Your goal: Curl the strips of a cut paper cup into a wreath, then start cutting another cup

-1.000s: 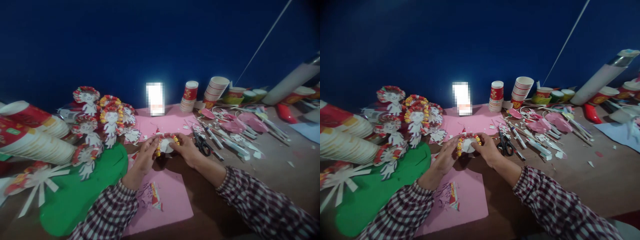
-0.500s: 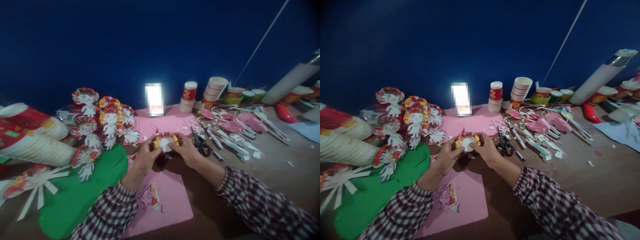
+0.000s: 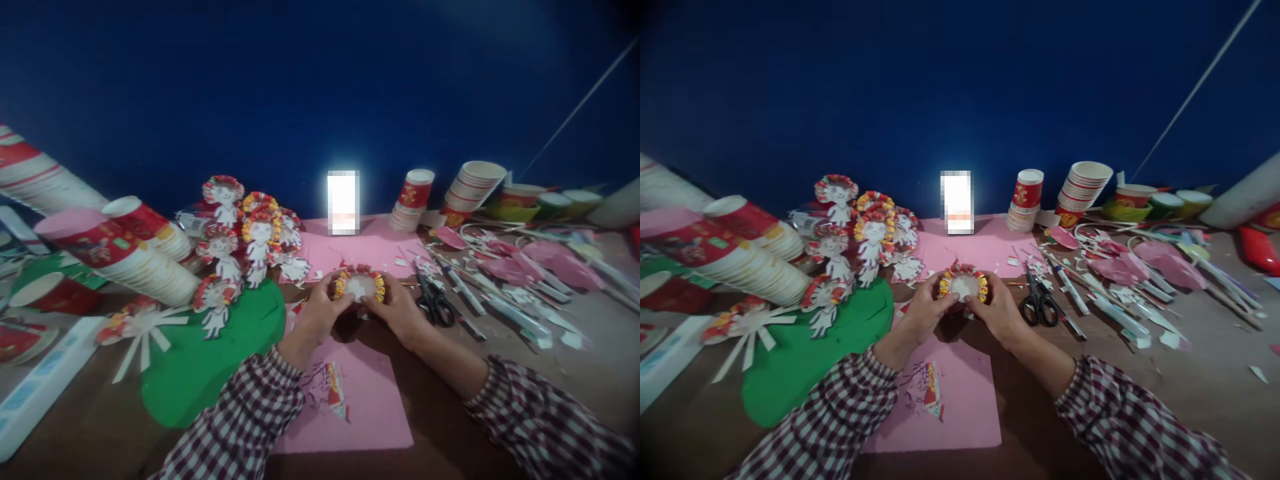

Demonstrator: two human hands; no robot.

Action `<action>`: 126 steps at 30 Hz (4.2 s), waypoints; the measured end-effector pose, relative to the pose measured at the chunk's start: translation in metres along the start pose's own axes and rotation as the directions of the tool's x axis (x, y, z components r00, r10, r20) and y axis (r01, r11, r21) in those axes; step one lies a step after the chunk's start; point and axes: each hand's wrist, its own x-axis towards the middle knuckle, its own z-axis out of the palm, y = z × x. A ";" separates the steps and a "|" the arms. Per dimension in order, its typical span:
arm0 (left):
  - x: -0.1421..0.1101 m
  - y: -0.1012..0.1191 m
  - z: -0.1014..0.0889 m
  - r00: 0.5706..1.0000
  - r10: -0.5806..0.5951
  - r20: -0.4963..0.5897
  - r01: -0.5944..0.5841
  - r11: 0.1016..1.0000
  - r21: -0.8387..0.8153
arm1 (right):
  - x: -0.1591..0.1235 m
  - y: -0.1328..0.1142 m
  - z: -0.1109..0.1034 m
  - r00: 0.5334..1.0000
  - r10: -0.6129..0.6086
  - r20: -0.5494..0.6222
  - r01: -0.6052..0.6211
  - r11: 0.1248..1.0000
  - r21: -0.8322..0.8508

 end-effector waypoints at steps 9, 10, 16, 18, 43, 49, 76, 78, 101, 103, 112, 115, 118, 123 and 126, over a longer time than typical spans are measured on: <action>0.000 0.015 0.002 0.996 -0.013 -0.086 0.005 0.996 -0.092 | -0.003 0.006 0.005 0.999 0.021 0.029 -0.024 0.993 0.112; 0.001 0.019 0.002 0.995 -0.032 -0.092 0.019 0.991 -0.131 | -0.004 0.007 0.006 0.999 0.017 0.042 -0.022 0.992 0.125; -0.003 0.046 -0.002 0.997 -0.027 -0.072 0.002 0.945 -0.327 | -0.009 0.008 0.004 0.995 -0.015 0.100 0.010 0.999 0.047; -0.011 0.054 -0.014 0.998 -0.013 -0.056 -0.003 0.961 -0.278 | -0.009 0.008 0.004 0.993 -0.027 0.116 0.021 0.998 0.056; -0.063 0.056 -0.147 0.896 -0.072 -0.437 0.142 0.981 0.130 | -0.006 0.018 0.003 0.982 -0.043 0.185 0.058 0.995 -0.081; -0.072 0.062 -0.151 0.903 -0.070 -0.424 0.157 0.972 0.175 | -0.007 0.017 0.003 0.982 -0.042 0.187 0.058 0.995 -0.078; -0.092 0.065 -0.159 0.847 0.077 -0.525 0.161 0.905 0.393 | -0.012 0.003 0.001 0.940 -0.217 0.264 0.299 0.896 -0.329; -0.093 0.064 -0.161 0.838 0.141 -0.527 0.180 0.841 0.510 | -0.019 -0.008 0.003 0.822 -0.368 0.434 0.554 0.693 -0.462; -0.100 0.054 -0.093 0.967 0.246 -0.069 -0.101 0.617 0.780 | -0.041 -0.013 0.020 0.496 -0.348 0.796 0.868 0.217 -0.446; -0.103 0.048 -0.082 0.972 0.228 0.050 -0.175 0.568 0.804 | -0.038 -0.016 0.014 0.546 -0.367 0.753 0.838 0.233 -0.494; -0.104 0.010 -0.057 0.860 0.144 0.490 -0.507 0.115 0.855 | -0.038 -0.032 -0.027 0.740 -0.201 0.642 0.673 0.239 -0.700; -0.095 0.006 -0.055 0.825 0.160 0.542 -0.553 0.030 0.833 | -0.039 -0.038 -0.045 0.711 -0.190 0.677 0.703 0.227 -0.674; -0.083 0.011 -0.049 0.780 0.215 0.587 -0.599 -0.010 0.800 | -0.025 -0.052 -0.067 0.715 -0.224 0.662 0.699 0.197 -0.688; -0.059 0.023 -0.024 0.715 0.389 0.581 -0.640 0.031 0.767 | 0.046 -0.093 -0.109 0.875 -0.330 0.353 0.410 0.120 -0.904; -0.047 0.024 -0.005 0.712 0.441 0.547 -0.644 0.099 0.759 | 0.098 -0.113 -0.126 0.905 -0.379 0.191 0.249 0.108 -0.962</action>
